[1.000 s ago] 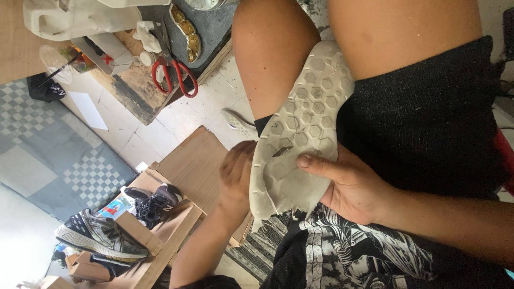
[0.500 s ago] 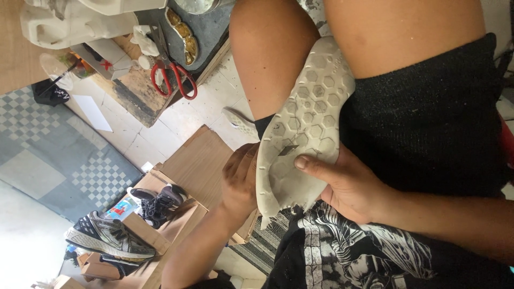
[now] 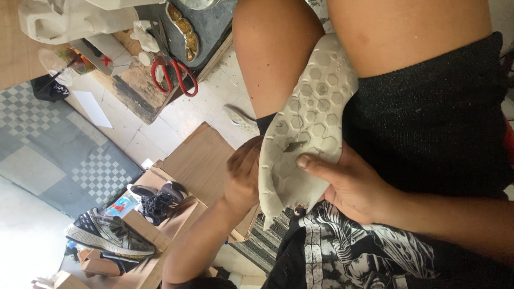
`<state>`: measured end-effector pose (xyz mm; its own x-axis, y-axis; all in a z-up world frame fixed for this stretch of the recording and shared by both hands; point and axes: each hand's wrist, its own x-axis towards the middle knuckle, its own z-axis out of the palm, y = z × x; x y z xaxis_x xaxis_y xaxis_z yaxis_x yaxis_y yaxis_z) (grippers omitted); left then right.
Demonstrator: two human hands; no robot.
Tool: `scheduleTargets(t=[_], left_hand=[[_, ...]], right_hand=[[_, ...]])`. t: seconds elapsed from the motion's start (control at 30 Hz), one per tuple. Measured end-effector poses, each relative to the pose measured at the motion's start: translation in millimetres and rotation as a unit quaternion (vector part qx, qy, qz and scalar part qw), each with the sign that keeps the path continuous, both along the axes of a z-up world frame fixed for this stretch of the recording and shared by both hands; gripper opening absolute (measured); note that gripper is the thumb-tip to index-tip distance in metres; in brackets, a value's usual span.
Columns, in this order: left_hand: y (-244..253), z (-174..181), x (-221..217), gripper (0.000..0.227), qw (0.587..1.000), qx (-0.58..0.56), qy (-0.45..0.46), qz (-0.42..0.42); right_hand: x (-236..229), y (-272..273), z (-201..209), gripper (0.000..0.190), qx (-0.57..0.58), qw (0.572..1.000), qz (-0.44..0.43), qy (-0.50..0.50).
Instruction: The person trims a white shoe insole using red-handled scissors and a small metal blade, cutting along the edges and removing excess material. They repeatedly adjust the insole, peel away trimmed pieces, and continue shaping the edges throughout the clip.
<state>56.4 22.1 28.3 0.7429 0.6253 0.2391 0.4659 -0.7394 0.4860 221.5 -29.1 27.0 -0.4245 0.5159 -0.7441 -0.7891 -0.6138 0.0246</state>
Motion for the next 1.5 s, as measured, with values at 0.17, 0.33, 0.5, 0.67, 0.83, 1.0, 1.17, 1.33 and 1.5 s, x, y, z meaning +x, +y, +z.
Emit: scheduleTargets(t=[0.17,0.33,0.5,0.67,0.83,1.0,1.17,1.33,1.5], left_hand=[[8.0,4.3,7.7,0.018,1.000,-0.001,-0.002,-0.015],[-0.3,-12.1,-3.0,0.018,1.000,-0.007,-0.008,-0.006],[2.1,-6.8,7.3,0.018,1.000,-0.017,-0.012,0.012],[8.3,-3.3,9.2,0.027,0.997,0.048,-0.032,0.047],[-4.4,5.1,10.6,0.025,0.996,0.054,-0.027,0.058],[-23.3,13.5,-4.2,0.023,0.996,0.047,0.002,0.077],[-24.5,13.1,-3.7,0.020,0.995,0.060,0.006,0.084],[-27.4,-4.1,-15.7,0.022,0.997,0.044,0.015,0.066],[-11.7,0.9,-0.7,0.019,0.997,0.049,0.031,0.043]], right_hand=[[-0.4,0.0,0.5,0.037,0.007,1.000,-0.014,-0.026],[-3.8,-4.0,-3.9,0.033,0.007,0.999,-0.004,-0.035],[-0.9,-1.8,-6.4,0.028,0.011,0.999,0.001,-0.037],[1.9,-8.3,-5.6,0.024,0.001,1.000,-0.007,0.026],[4.7,-12.9,-2.3,0.020,-0.003,0.999,0.006,0.035],[3.1,-21.1,-1.7,0.018,-0.021,0.999,0.004,0.047],[-3.1,-24.8,-10.0,0.026,-0.003,1.000,0.014,0.013],[1.9,-13.6,5.6,0.029,0.021,0.999,0.034,-0.020],[6.6,-1.6,13.1,0.032,0.012,0.999,0.026,-0.040]])
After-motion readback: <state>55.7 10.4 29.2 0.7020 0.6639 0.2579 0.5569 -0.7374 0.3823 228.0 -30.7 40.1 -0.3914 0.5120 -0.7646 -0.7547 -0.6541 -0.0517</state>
